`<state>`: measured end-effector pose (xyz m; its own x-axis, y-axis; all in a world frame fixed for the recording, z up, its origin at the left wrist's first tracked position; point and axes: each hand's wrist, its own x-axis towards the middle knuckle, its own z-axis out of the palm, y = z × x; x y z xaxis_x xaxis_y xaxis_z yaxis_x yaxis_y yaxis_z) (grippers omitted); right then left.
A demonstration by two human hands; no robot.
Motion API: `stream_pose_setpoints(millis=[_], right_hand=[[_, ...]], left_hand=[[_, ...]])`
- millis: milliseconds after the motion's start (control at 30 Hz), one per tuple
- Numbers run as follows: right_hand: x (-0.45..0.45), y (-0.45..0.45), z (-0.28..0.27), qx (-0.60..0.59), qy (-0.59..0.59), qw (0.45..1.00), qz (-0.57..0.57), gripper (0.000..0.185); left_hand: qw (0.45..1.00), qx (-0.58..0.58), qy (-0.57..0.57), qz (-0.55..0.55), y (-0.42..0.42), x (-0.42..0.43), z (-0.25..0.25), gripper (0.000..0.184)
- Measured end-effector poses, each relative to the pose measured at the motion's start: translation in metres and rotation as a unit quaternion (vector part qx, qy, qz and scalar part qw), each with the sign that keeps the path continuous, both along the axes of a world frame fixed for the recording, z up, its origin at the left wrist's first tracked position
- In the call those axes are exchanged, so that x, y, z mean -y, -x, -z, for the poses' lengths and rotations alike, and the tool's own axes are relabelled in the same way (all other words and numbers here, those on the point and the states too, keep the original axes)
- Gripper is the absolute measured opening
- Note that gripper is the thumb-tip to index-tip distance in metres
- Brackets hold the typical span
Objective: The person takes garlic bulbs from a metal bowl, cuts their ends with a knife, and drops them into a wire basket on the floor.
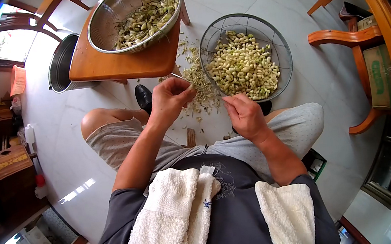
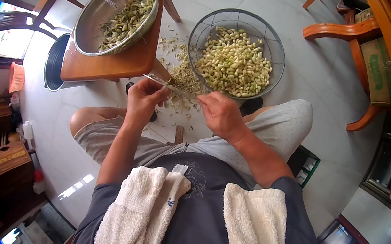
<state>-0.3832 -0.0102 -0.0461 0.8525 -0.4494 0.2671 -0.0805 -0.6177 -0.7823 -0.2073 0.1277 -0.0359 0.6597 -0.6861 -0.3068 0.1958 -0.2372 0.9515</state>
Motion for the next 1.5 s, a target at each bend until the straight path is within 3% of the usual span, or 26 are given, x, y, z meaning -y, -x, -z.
stream_pose_setpoints(millis=[100, 200, 433, 533, 800, 1100, 1333, 1500], right_hand=[[0.011, 0.009, 0.028, -0.206, 0.031, 0.978, 0.006, 0.016], [0.020, 0.016, 0.034, -0.279, -0.007, 0.960, 0.020, 0.019], [0.019, 0.012, 0.031, -0.221, -0.083, 0.970, 0.050, 0.018], [0.018, 0.008, 0.020, -0.207, -0.125, 0.968, 0.067, 0.018], [0.013, 0.009, 0.007, -0.106, -0.176, 0.977, 0.057, 0.017], [0.007, 0.008, -0.002, -0.051, -0.148, 0.987, 0.022, 0.013], [0.005, 0.007, 0.005, -0.059, -0.149, 0.987, 0.029, 0.010], [0.005, 0.007, 0.004, -0.075, -0.133, 0.988, 0.029, 0.012]], left_hand=[[0.998, -0.029, 0.057, -0.010, -0.001, -0.002, 0.002, 0.014], [0.988, -0.078, 0.135, -0.018, -0.002, -0.002, 0.007, 0.014], [0.928, -0.314, 0.200, -0.020, -0.003, -0.004, 0.012, 0.011], [0.912, -0.349, 0.204, -0.069, -0.004, -0.005, 0.021, 0.013], [0.894, -0.378, 0.234, -0.062, -0.003, -0.005, 0.033, 0.015], [0.890, -0.391, 0.214, -0.093, -0.001, 0.003, 0.034, 0.013], [0.867, -0.426, 0.246, -0.083, 0.001, 0.005, 0.047, 0.014], [0.887, -0.396, 0.230, -0.064, 0.000, 0.008, 0.029, 0.015]])
